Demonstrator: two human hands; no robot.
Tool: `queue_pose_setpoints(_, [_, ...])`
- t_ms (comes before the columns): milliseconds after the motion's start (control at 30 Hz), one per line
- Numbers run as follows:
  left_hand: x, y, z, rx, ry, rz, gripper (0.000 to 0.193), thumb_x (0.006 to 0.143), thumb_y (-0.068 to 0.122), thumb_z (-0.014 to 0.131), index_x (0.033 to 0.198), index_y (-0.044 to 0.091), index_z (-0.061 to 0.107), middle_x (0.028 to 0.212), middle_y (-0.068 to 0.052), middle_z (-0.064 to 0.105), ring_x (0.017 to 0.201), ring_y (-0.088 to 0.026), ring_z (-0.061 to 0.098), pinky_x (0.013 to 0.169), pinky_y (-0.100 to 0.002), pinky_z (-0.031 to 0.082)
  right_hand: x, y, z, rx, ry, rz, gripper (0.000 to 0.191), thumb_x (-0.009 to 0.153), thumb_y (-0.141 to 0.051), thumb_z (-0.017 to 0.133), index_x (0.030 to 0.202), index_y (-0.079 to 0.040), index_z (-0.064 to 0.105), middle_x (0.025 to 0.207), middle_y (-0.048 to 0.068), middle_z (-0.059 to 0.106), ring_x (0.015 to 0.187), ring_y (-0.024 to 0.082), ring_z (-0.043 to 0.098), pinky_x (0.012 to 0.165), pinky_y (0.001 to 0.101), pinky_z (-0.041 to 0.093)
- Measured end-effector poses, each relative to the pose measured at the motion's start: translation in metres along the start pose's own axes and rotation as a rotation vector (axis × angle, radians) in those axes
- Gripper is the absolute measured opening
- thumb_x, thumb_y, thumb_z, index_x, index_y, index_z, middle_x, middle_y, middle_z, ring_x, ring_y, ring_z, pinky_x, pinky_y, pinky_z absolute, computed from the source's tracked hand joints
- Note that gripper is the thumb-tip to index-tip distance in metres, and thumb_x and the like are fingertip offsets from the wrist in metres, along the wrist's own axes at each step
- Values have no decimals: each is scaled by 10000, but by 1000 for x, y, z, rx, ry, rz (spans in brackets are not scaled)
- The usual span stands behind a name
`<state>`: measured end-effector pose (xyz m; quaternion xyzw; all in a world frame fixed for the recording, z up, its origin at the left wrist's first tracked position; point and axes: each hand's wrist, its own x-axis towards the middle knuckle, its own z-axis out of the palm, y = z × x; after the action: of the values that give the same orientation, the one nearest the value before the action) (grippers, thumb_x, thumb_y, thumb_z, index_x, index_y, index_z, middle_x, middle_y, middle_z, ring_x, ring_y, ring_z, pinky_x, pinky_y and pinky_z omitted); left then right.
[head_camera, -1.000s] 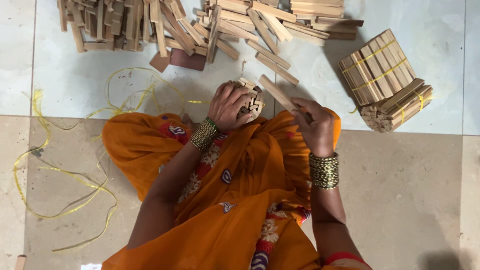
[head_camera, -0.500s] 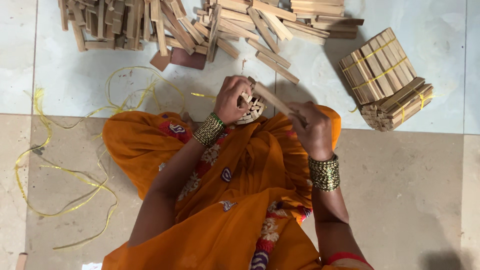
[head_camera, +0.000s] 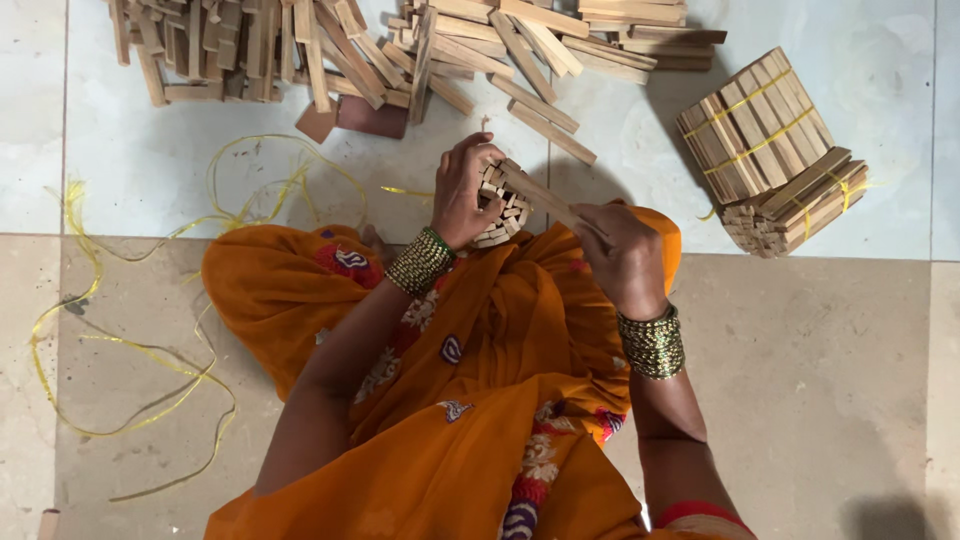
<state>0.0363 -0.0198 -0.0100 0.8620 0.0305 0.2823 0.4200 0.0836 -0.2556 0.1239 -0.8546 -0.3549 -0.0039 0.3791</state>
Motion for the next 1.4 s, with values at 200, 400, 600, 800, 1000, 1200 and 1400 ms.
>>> queue_pose_setpoints(200, [2, 0, 1, -27, 9, 65, 596, 702, 57, 728, 1257, 129, 525, 1433, -107, 530, 1305, -335, 507, 1064, -461, 369, -2, -9, -1, -204, -82, -155, 220, 827, 41, 715, 1039, -7, 746, 936, 157, 725, 765, 325, 704, 641, 412, 566])
queue_pose_setpoints(400, [4, 0, 0, -25, -10, 42, 534, 717, -6, 656, 1226, 119, 557, 1378, -114, 581, 1249, -333, 526, 1050, -453, 392, 18, -5, -11, -280, -213, -207, 126, 878, 5, 692, 988, -33, 739, 870, 122, 709, 723, 295, 699, 634, 413, 576])
queue_pose_setpoints(600, [5, 1, -10, -4, -35, 218, 434, 797, 26, 705, 1214, 87, 600, 1341, -106, 588, 1232, -343, 526, 1071, -480, 384, 33, -4, -22, -344, -290, -295, 148, 864, -12, 688, 990, -62, 745, 860, 87, 700, 677, 290, 678, 588, 397, 560])
queue_pose_setpoints(800, [3, -7, -14, 141, -92, 250, 95, 841, 133, 770, 902, 178, 713, 1294, 33, 654, 1157, -285, 527, 1044, -435, 443, 27, -7, -27, -431, -329, -431, 159, 872, -22, 689, 1013, -73, 740, 881, 62, 693, 663, 228, 665, 529, 364, 528])
queue_pose_setpoints(1000, [2, -24, -11, 332, -134, 390, 134, 877, 176, 739, 921, 289, 795, 1444, 45, 585, 1321, -299, 475, 1202, -554, 324, 18, -7, -28, -446, -367, -384, 221, 861, -9, 666, 1060, -64, 745, 887, 71, 687, 649, 236, 659, 510, 384, 518])
queue_pose_setpoints(1200, [-3, -26, -8, 604, -218, 374, 403, 925, 145, 669, 1112, 482, 787, 1604, 38, 477, 1466, -298, 387, 1273, -597, 112, 9, -16, -23, -583, -389, -451, 312, 807, -2, 642, 1106, -38, 725, 886, 103, 652, 707, 254, 688, 559, 388, 548])
queue_pose_setpoints(1400, [-1, -24, -9, 546, -265, 283, 498, 867, 103, 718, 1158, 503, 768, 1587, 59, 452, 1451, -303, 396, 1270, -625, 91, 25, -13, -30, -646, -285, -564, 186, 863, -26, 681, 1008, -131, 728, 999, 23, 689, 823, 185, 653, 716, 334, 573])
